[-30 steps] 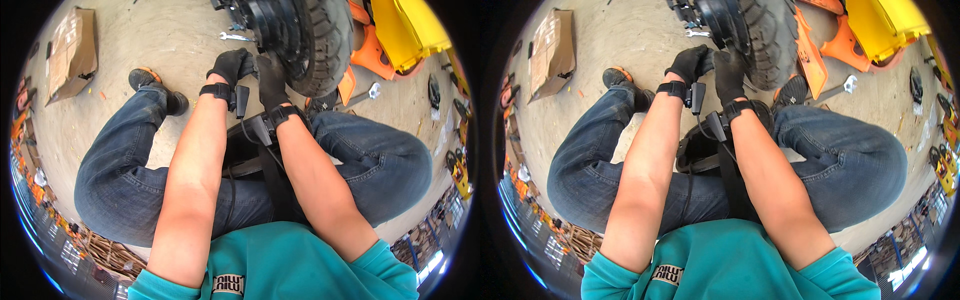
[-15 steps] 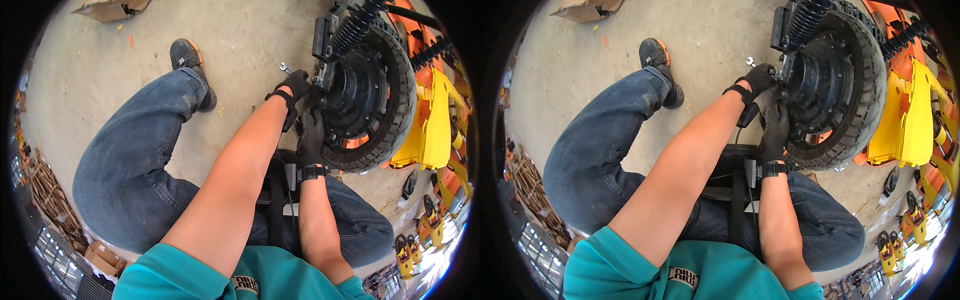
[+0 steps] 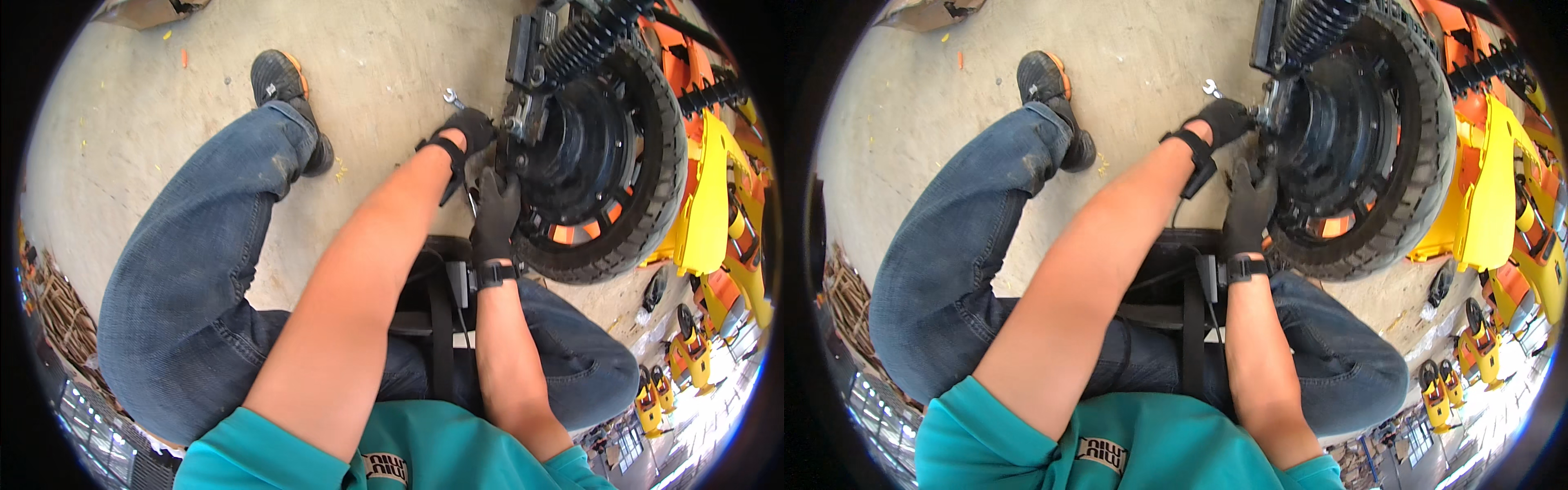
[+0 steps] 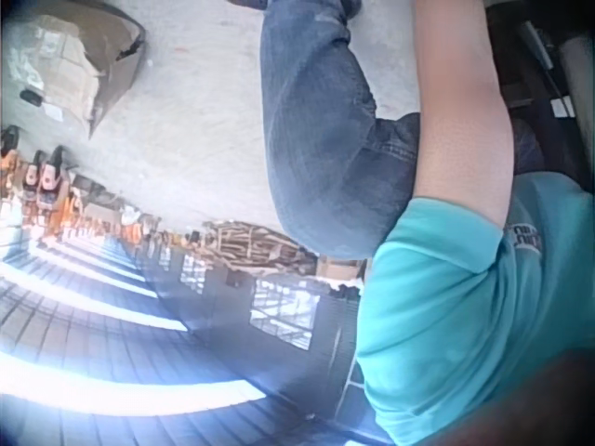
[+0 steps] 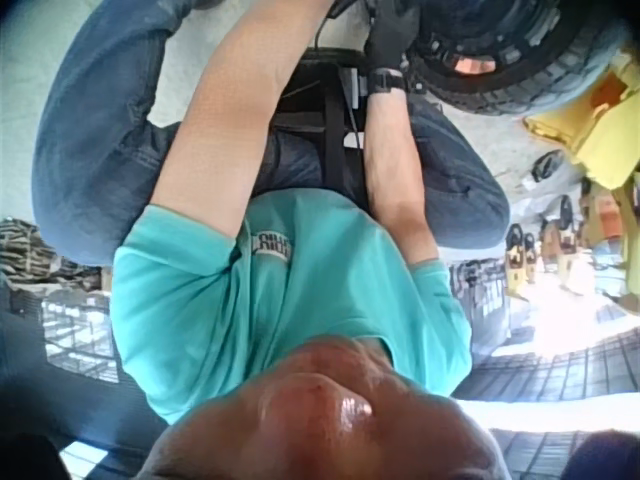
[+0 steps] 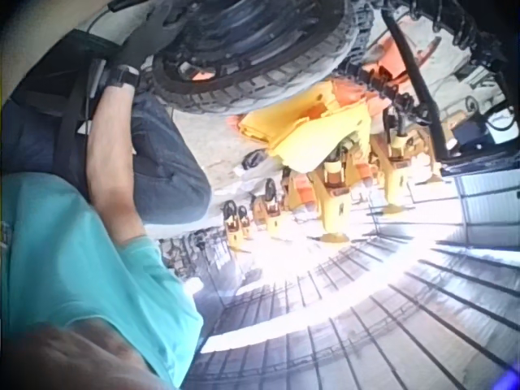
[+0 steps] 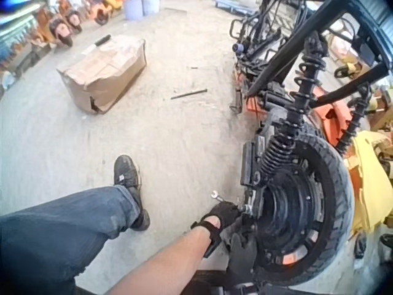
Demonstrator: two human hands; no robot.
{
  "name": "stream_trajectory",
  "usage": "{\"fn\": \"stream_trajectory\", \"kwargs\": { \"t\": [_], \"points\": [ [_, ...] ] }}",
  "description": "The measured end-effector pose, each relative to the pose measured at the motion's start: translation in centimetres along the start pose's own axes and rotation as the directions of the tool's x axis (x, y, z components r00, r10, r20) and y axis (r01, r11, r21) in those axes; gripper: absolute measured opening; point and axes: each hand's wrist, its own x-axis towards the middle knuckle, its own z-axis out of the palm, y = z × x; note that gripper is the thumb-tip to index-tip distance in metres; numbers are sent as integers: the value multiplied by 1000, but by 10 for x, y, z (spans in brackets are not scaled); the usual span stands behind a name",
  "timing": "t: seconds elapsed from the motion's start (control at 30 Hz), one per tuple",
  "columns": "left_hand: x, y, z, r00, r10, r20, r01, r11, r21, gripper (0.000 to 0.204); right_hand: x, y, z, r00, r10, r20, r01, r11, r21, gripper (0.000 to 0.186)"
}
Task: The person removes a bolt and a washer from a motorcycle wheel using a wrench and their hands. They move a black cable and several small metal components aside while working on the axle area.
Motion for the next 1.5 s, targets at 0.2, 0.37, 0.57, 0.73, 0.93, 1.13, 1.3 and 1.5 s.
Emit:
{"fn": "stream_trajectory", "kwargs": {
  "t": [0.2,0.37,0.57,0.73,0.93,1.13,1.3,1.5],
  "points": [
    [-19,9,-31,992,14,124,-6,998,-64,30,-14,-26,7,995,-13,-102,-13,968,-251,41],
    [-25,15,-35,986,11,164,15,987,-160,26,-10,-20,10,988,-65,-143,5,923,-384,42],
    [-30,24,-48,972,-10,233,55,981,-186,19,-8,-20,13,968,-209,-139,111,851,-514,40],
    [-20,22,-38,988,-43,151,69,983,-169,15,5,-20,12,882,-466,-72,346,742,-575,42],
    [-19,23,-29,997,-76,14,77,991,-112,14,5,-26,11,925,-375,-61,265,752,-604,27],
    [-23,30,-34,998,-59,-22,57,993,-104,15,7,-5,-1,905,-398,150,326,422,-846,24],
    [-19,18,-26,994,-62,-87,41,974,-224,17,5,-20,10,870,-489,55,340,517,-785,27],
    [-16,16,-10,984,-106,-144,32,896,-443,14,8,-17,8,889,-455,41,309,532,-789,32]
  ]
}}
